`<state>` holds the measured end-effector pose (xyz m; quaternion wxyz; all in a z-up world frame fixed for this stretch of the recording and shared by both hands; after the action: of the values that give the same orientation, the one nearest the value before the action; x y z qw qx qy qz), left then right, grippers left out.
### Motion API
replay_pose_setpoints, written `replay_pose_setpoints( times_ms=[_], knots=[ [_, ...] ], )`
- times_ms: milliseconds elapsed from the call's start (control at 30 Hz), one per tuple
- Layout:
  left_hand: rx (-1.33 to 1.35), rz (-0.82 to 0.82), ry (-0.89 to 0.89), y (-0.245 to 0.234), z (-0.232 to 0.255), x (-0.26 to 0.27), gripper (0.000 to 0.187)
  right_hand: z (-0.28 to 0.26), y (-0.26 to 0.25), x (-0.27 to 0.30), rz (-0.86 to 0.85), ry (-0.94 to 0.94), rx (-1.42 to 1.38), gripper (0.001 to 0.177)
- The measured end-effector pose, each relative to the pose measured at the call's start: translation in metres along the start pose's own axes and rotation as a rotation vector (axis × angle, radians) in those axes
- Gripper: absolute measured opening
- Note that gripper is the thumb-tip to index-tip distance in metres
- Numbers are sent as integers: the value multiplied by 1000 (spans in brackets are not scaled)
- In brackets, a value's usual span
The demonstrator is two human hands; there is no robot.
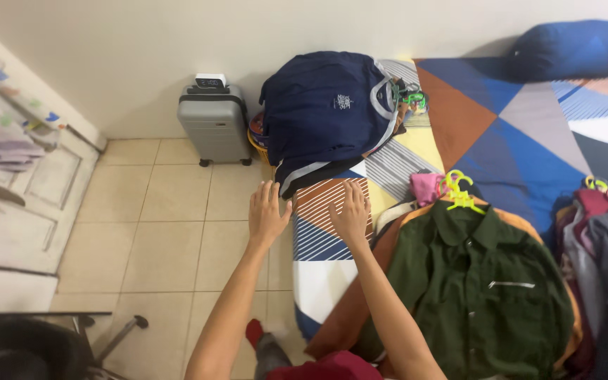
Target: The person picks up several garments including a shirt, jacket, and hoodie from a bed and hangs them one by one on a rail inside a closet using hangers.
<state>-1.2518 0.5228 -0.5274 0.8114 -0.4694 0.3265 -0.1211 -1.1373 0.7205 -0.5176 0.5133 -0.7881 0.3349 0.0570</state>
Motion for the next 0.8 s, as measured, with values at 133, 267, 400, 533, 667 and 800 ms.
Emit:
replay_pose_setpoints(
  times_ms=[133, 267, 400, 533, 667, 800],
  knots=[
    [32, -30, 61, -2, -53, -21, 58, -33, 26, -13, 76, 56, 46, 65],
    [46, -71, 106, -5, -97, -45, 59, -62, 49, -25, 108, 119, 71, 63],
    [103, -88, 128, -4, -118, -73, 58, -65, 56, -30, 107, 170, 141, 65],
    [170, -95, 192, 12, -109, -106, 59, -48, 55, -39, 140, 249, 199, 66],
    [231, -89, 269, 36, -97, -132, 57, -27, 67, -49, 156, 328, 247, 66],
    [245, -112, 349, 63, -82, -171, 58, -8, 78, -76, 232, 346, 254, 62]
  ],
)
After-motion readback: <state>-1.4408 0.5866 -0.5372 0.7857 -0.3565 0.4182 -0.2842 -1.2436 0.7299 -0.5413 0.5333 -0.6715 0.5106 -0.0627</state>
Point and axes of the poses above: each hand's wrist, its own x-axis away from the middle knuckle, its own y-axis out of the palm, z = x × y, the point moved 9 cm from there along -x, towards the middle knuckle, and after that the axes turned 3 degrees about -x, right-handed, at the moved point
